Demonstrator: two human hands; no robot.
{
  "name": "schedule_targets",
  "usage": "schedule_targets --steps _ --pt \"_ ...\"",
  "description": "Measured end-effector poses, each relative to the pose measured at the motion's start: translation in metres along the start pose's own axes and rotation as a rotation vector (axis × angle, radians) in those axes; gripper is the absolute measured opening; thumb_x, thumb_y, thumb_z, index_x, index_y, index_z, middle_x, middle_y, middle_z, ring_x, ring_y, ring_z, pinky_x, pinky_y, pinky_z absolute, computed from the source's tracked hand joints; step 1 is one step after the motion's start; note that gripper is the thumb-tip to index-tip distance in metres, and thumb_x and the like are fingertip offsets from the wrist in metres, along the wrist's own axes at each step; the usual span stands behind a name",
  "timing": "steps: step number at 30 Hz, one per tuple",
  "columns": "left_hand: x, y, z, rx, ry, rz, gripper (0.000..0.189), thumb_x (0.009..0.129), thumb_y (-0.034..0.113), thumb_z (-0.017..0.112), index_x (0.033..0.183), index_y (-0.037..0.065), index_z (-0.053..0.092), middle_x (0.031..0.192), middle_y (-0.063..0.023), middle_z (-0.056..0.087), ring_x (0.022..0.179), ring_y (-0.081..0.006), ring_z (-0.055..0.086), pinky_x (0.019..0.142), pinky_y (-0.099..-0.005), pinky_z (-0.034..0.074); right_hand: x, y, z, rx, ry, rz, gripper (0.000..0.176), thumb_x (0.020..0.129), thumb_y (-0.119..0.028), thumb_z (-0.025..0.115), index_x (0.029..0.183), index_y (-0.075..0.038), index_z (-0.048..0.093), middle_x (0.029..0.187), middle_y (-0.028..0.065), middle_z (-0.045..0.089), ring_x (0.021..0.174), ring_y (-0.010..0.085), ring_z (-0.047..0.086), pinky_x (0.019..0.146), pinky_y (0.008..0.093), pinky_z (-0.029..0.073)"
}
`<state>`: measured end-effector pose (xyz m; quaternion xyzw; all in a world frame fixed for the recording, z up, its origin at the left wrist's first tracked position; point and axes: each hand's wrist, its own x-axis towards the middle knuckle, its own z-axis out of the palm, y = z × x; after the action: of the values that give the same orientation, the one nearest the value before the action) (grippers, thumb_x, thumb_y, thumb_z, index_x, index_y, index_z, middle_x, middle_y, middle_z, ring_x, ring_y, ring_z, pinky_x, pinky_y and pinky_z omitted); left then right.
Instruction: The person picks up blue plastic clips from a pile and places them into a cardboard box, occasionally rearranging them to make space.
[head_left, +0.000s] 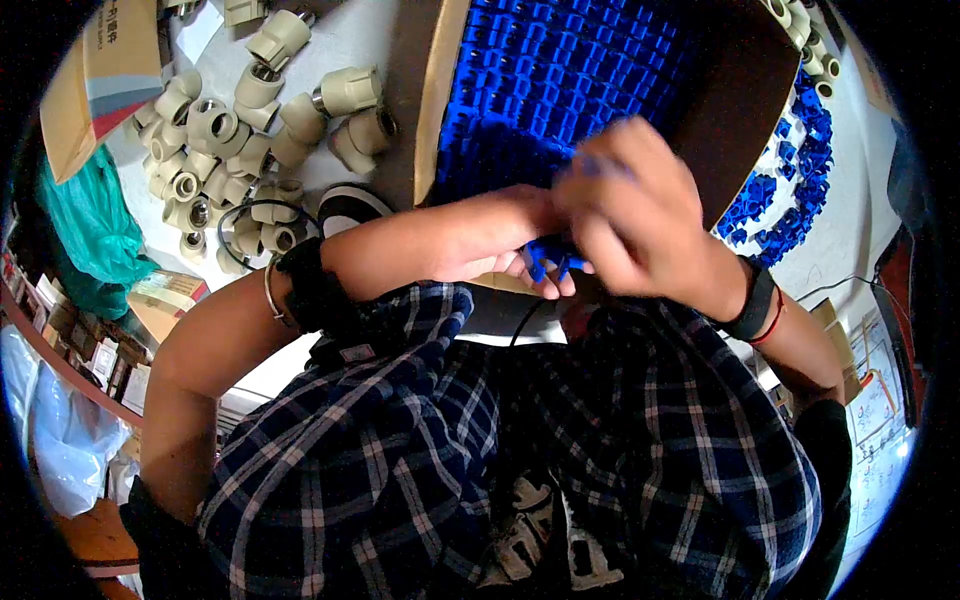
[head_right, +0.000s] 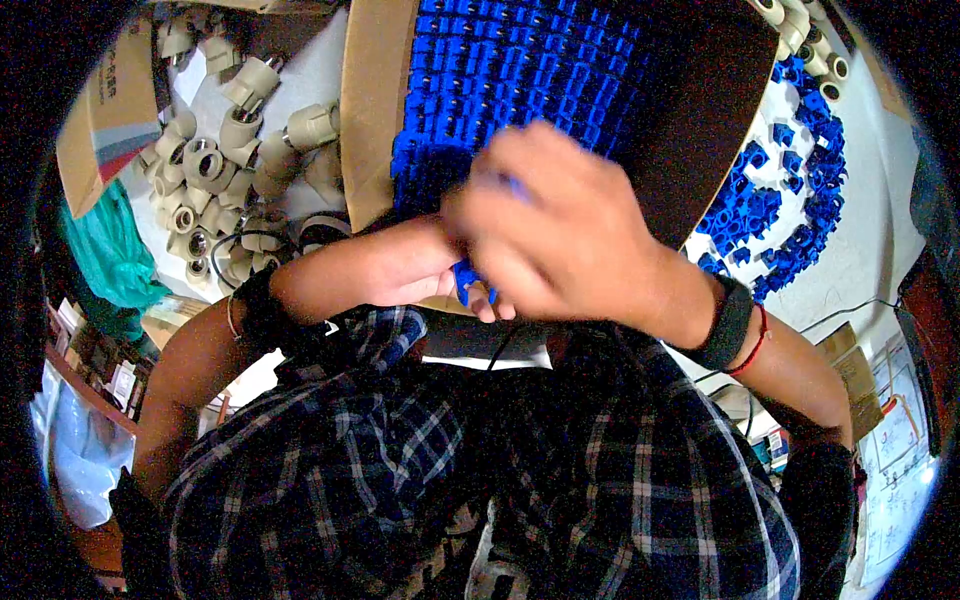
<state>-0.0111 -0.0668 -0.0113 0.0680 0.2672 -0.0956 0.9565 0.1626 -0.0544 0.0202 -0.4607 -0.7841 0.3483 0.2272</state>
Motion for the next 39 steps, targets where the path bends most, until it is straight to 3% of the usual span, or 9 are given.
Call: schedule_targets --steps 2,4,6,13,22,39 --pt "0.002 0.005 0.003 0.23 0.046 -0.123 0.027 0.093 0.028 0.052 0.094 0.003 0.062 0.086 -0.006 0.064 0.073 -0.0153 0.065 0.061 -0.0267 0.051 0.005 0.006 0.004 -0.217 -0.25 0.26 0.025 0.083 -0.028 0.063 0.094 -0.006 0.058 0.08 0.0152 0.059 0.079 0.0341 0.062 0.063 0.0431 0.052" --pt "0.004 -0.004 -0.002 0.252 0.046 -0.103 0.025 0.091 0.026 0.053 0.093 0.004 0.063 0.083 -0.0045 0.063 0.072 -0.014 0.064 0.06 -0.0269 0.051 0.005 0.013 0.009 -0.382 -0.352 0.254 0.034 0.084 -0.036 0.063 0.094 -0.004 0.057 0.079 0.0171 0.063 0.074 0.0342 0.065 0.06 0.0433 0.053" --pt "0.006 -0.009 -0.004 0.61 0.1 -0.1 0.022 0.09 0.025 0.055 0.092 0.004 0.063 0.08 -0.0031 0.062 0.07 -0.0124 0.061 0.059 -0.0269 0.05 0.009 0.014 0.014 -0.367 -0.371 0.26 0.038 0.084 -0.039 0.062 0.094 -0.003 0.058 0.076 0.0176 0.064 0.07 0.0344 0.066 0.057 0.0436 0.053" --pt "0.002 -0.005 -0.004 0.508 0.072 -0.031 0.021 0.09 0.023 0.055 0.089 0.004 0.064 0.081 -0.0022 0.062 0.07 -0.0117 0.06 0.06 -0.0267 0.05 0.027 0.017 0.029 -0.3 -0.461 0.306 0.046 0.086 -0.047 0.058 0.089 -0.001 0.061 0.067 0.0179 0.065 0.063 0.0353 0.066 0.053 0.0446 0.053" --pt "0.003 -0.004 -0.006 0.445 0.096 -0.063 0.022 0.09 0.024 0.054 0.088 0.004 0.063 0.084 -0.0032 0.063 0.072 -0.0128 0.061 0.061 -0.027 0.051 0.03 0.02 0.032 -0.249 -0.486 0.396 0.041 0.081 -0.045 0.062 0.08 -0.003 0.066 0.07 0.0181 0.066 0.068 0.037 0.066 0.059 0.0476 0.054" --pt "0.004 -0.006 -0.007 0.524 0.137 0.004 0.023 0.09 0.024 0.053 0.087 0.004 0.063 0.081 -0.0018 0.062 0.069 -0.0119 0.06 0.06 -0.0263 0.05 0.034 0.016 0.028 -0.245 -0.526 0.503 0.039 0.077 -0.045 0.064 0.083 -0.006 0.069 0.074 0.0166 0.068 0.072 0.0354 0.067 0.064 0.0468 0.055"
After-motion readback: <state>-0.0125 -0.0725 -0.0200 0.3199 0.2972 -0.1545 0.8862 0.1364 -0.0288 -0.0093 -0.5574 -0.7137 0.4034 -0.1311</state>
